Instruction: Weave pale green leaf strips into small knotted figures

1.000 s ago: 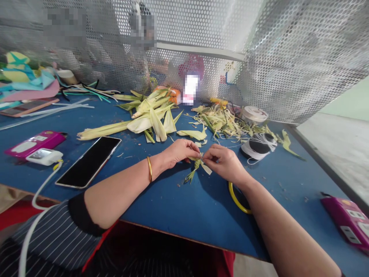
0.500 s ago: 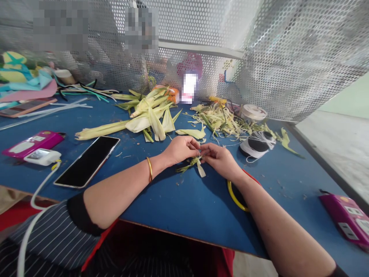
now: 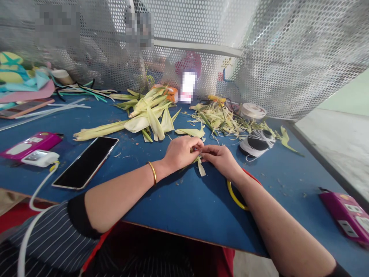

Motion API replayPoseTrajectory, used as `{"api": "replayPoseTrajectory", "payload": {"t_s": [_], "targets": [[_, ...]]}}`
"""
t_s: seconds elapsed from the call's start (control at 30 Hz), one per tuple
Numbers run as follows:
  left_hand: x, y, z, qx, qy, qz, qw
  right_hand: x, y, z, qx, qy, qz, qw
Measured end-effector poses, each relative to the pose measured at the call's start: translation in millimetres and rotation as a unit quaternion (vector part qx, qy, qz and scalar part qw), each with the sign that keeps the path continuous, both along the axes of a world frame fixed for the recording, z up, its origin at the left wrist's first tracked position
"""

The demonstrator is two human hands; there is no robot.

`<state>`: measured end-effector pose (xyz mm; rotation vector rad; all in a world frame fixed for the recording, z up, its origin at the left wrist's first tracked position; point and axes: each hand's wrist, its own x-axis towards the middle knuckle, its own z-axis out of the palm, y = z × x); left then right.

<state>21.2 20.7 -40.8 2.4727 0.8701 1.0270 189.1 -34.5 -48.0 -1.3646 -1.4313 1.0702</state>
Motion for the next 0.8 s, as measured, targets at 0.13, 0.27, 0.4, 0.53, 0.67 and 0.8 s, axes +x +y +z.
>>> {"api": "replayPoseTrajectory", "payload": {"t_s": [0.13,0.27,0.4,0.53,0.67,0.8], "targets": [[0,2,-1.4,-0.017,-0.015,-0.009,1.0,0,-1,0.5,-0.007,-0.043,-0.028,0.999],[-2,6,-2.9,-0.062,-0.026,-0.012,0.998,1,-1,0.9,-0.006,-0.093,-0.042,0.995],[-3,8,0.0,-0.13,-0.031,-0.013,0.991,4,-1,3.1,0.017,-0.107,-0.04,0.993],[-4,9,3.5,-0.171,-0.03,0.003,0.985,6,-1,5.6,0.072,-0.146,-0.039,0.986],[-4,10,3.3,-0.182,-0.027,0.007,0.983,6,-1,7.2,0.105,-0.164,-0.037,0.98],[-5,11,2.9,-0.176,-0.019,0.015,0.984,7,-3,10.7,0.148,-0.16,-0.03,0.975]]}}
